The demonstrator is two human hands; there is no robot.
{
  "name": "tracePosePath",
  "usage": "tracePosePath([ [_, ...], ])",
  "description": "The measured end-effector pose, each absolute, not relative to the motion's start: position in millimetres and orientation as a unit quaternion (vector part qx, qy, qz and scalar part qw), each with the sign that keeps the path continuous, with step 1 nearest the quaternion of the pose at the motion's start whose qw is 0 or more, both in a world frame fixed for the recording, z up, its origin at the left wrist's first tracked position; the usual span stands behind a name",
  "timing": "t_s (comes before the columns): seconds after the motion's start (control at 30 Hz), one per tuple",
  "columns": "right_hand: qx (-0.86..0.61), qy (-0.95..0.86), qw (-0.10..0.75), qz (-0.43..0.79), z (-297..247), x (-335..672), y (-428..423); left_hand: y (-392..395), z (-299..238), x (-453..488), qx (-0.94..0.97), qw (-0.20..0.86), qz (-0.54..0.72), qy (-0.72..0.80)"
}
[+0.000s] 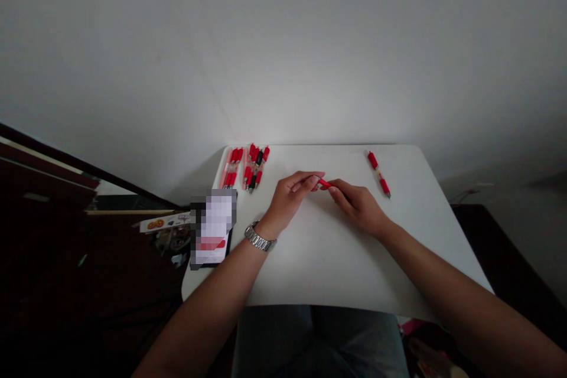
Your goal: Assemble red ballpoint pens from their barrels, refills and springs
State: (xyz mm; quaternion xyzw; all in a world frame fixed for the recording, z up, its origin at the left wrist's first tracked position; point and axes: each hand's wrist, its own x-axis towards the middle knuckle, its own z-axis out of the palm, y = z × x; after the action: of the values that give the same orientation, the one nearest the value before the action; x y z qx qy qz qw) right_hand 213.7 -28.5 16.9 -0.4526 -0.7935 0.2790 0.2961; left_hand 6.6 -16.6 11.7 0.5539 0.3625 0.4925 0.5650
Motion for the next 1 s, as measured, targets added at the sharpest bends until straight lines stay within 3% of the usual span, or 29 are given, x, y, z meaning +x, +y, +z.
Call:
tracePosePath([
  [0.5, -0.482, -0.807, 0.288, 0.185, 15.3, 211.3, -28.4, -15.8, 6.3, 6.5, 0.540, 0.561, 0.507, 0.370],
  [1.0, -0.405, -0.657, 0.328, 0.545, 19.7, 207.8, -33.5, -14.6, 5.2, 11.3, 0.512, 0.588, 0.531, 0.331],
])
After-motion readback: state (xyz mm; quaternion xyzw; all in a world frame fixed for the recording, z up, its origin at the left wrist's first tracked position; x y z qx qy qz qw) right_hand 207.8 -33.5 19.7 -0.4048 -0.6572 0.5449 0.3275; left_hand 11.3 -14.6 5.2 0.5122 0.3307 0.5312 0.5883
